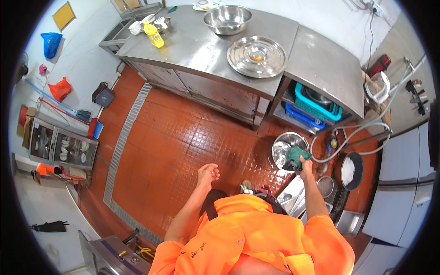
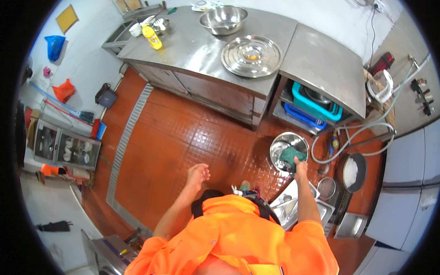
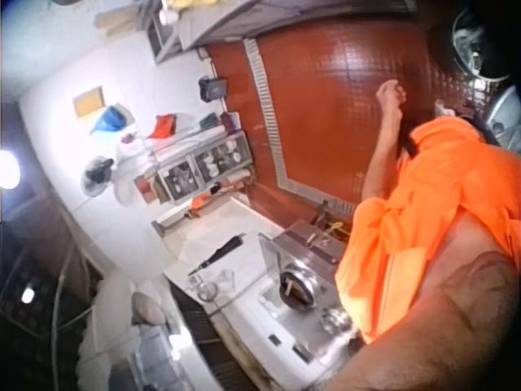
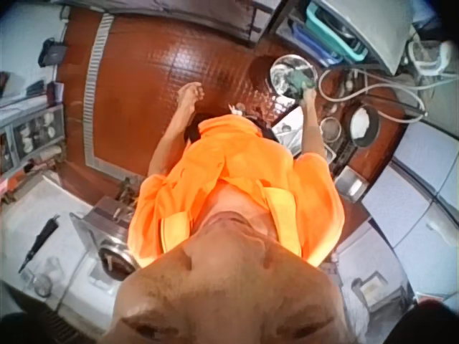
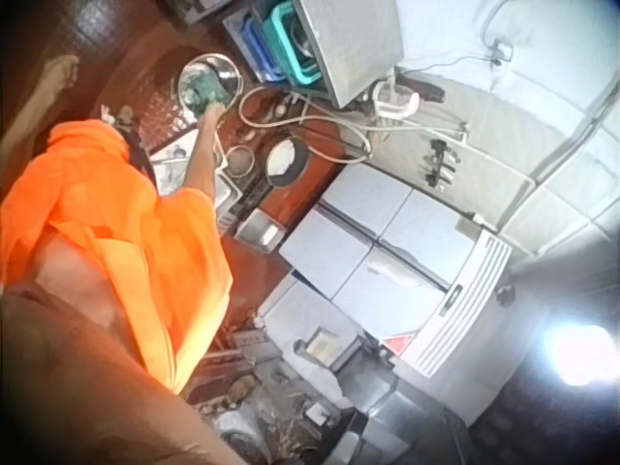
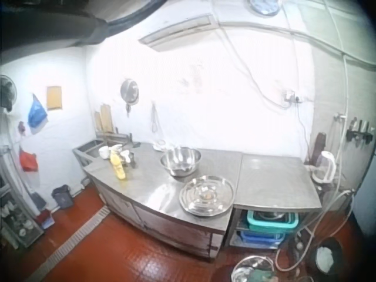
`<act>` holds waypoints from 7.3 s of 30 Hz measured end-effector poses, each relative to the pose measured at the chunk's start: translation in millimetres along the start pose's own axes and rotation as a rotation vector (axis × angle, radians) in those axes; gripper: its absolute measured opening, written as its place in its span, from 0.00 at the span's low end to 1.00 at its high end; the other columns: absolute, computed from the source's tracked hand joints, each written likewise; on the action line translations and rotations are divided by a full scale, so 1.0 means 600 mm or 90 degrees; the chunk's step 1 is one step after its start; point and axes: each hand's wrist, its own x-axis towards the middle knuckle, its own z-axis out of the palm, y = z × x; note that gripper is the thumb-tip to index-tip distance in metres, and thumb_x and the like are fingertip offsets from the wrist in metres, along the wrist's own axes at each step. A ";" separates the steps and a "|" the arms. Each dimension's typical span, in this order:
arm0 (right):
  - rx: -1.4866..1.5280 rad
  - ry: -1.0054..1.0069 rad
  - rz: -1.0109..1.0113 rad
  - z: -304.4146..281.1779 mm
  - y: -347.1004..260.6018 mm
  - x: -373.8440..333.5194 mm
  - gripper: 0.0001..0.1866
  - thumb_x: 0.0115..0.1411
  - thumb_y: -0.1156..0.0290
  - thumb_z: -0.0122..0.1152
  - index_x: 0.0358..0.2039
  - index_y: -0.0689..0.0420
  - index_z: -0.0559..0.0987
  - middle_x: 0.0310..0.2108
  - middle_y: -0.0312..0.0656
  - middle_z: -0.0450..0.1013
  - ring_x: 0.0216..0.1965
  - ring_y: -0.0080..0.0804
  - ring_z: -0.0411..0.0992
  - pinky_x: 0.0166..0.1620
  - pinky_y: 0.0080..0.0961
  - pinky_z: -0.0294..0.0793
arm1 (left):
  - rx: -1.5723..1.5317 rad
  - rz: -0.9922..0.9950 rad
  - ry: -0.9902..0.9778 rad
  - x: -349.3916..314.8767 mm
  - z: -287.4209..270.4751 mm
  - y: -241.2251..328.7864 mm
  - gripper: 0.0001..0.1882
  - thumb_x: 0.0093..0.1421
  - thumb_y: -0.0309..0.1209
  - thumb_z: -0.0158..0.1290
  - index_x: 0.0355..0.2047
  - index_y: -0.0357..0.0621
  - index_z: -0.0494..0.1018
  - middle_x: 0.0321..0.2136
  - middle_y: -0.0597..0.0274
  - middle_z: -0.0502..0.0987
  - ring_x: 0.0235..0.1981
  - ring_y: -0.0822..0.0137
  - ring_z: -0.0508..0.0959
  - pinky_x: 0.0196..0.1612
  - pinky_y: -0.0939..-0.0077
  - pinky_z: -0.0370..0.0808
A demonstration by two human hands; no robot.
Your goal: The person scrubs a round metal lid with a green sponge, then moves to a sink to scrub a rectangular metal tray. The person uses the sponge to clean the surfaces of the utensils in a commercial kitchen setting.
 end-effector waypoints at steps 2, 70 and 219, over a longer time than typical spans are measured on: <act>0.063 -0.135 0.035 0.134 -0.040 -0.065 0.13 0.58 0.70 0.60 0.43 0.58 0.75 0.35 0.41 0.75 0.33 0.38 0.75 0.30 0.41 0.76 | 0.019 0.016 0.067 0.001 -0.047 0.024 0.07 0.60 0.29 0.49 0.33 0.41 0.75 0.20 0.64 0.74 0.19 0.70 0.75 0.21 0.77 0.73; 0.028 -0.396 -0.348 0.641 -0.710 0.153 0.15 0.57 0.72 0.60 0.43 0.65 0.74 0.35 0.36 0.75 0.35 0.26 0.71 0.42 0.26 0.72 | -0.130 0.169 0.064 0.519 0.409 0.517 0.23 0.35 0.11 0.43 0.36 0.28 0.69 0.29 0.54 0.71 0.28 0.60 0.75 0.30 0.71 0.74; -0.140 -1.085 -1.174 1.481 0.524 -1.846 0.12 0.54 0.64 0.61 0.35 0.55 0.74 0.41 0.45 0.67 0.47 0.45 0.63 0.47 0.43 0.59 | -0.799 0.623 0.592 -0.573 -1.381 0.051 0.13 0.33 0.15 0.45 0.24 0.32 0.73 0.21 0.61 0.74 0.21 0.67 0.73 0.26 0.75 0.69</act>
